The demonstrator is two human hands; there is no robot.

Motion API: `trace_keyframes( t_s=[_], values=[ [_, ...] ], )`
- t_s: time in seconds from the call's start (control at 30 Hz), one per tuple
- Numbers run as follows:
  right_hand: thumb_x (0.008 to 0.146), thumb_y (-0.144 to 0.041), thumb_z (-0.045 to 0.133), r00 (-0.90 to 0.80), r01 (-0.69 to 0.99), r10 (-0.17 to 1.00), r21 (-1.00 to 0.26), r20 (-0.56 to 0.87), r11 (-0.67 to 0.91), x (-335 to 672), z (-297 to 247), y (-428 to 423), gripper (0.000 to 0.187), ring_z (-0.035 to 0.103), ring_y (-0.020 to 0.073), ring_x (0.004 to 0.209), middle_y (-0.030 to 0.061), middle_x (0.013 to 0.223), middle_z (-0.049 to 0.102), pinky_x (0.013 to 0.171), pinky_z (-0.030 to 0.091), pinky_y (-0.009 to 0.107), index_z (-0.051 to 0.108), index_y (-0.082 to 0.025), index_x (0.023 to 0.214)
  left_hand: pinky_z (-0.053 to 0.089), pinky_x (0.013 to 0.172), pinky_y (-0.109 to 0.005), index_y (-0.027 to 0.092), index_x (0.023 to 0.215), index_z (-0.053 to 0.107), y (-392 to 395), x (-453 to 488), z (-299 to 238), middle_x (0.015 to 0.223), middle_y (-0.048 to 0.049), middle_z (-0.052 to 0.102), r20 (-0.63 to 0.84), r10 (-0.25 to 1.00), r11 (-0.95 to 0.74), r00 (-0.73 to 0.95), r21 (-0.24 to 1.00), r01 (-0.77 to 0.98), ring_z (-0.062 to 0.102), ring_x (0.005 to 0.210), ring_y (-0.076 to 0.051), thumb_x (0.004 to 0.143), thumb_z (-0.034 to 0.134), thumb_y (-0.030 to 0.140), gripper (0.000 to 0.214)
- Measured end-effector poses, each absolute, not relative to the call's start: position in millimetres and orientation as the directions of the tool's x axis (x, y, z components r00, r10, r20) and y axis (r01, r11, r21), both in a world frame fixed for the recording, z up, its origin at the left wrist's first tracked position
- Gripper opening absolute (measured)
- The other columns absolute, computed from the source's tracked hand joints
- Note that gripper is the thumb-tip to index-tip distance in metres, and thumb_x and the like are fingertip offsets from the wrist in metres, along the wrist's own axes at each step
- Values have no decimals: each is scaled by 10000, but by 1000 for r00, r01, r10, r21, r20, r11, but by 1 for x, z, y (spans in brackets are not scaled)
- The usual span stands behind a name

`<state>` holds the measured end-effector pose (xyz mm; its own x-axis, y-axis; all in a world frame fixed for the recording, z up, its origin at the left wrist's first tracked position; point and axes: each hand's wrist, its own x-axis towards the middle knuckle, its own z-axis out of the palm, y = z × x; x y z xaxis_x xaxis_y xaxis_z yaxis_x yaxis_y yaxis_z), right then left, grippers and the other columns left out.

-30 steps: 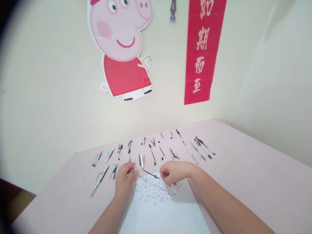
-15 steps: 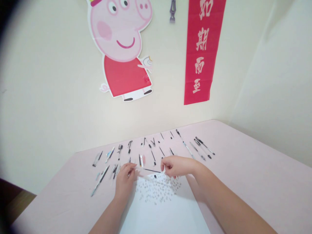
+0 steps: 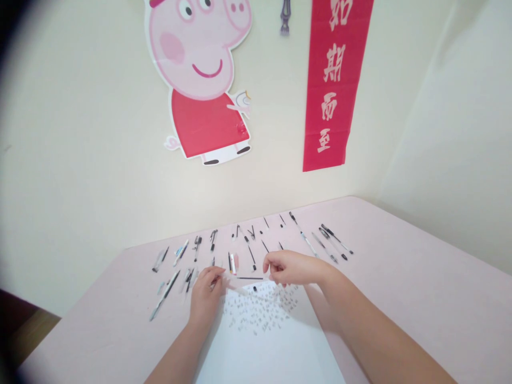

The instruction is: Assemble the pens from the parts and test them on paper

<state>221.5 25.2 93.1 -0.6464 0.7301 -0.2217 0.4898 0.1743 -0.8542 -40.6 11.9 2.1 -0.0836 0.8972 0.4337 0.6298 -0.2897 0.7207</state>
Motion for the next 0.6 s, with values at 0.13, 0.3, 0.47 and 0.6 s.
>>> trace_keyframes(
  t_s=[0.13,0.3,0.47,0.6],
  values=[
    [685,-80,474,-646,458,738,-872,-194,171,220,95,24,235,495,77,536,-40,636,510,497,381,186,528,-153,902,483,759,-333,185,833,654,11,-40,3,919,-55,613,425,902,-285,-73,714,639,594,860,-193,737,451,117,235],
    [698,-141,520,-596,423,789,-894,-152,147,213,88,25,143,484,81,527,-45,617,505,496,384,190,519,-161,840,489,740,-323,185,830,661,11,-39,2,910,-52,616,423,904,-285,-70,715,638,600,843,-188,728,463,122,232],
    [712,-193,557,-563,400,818,-905,-119,144,201,81,25,94,453,74,505,-64,569,462,477,361,181,493,-170,777,500,748,-328,189,853,667,11,-39,1,915,-58,613,424,904,-304,-51,724,619,597,861,-195,752,473,155,221],
    [716,-184,561,-545,420,835,-886,-75,194,192,75,24,75,431,66,495,-69,549,447,467,325,173,507,-163,763,501,754,-328,192,888,665,10,-38,2,935,-63,611,421,906,-315,-28,719,620,595,860,-192,775,462,165,234]
  ],
)
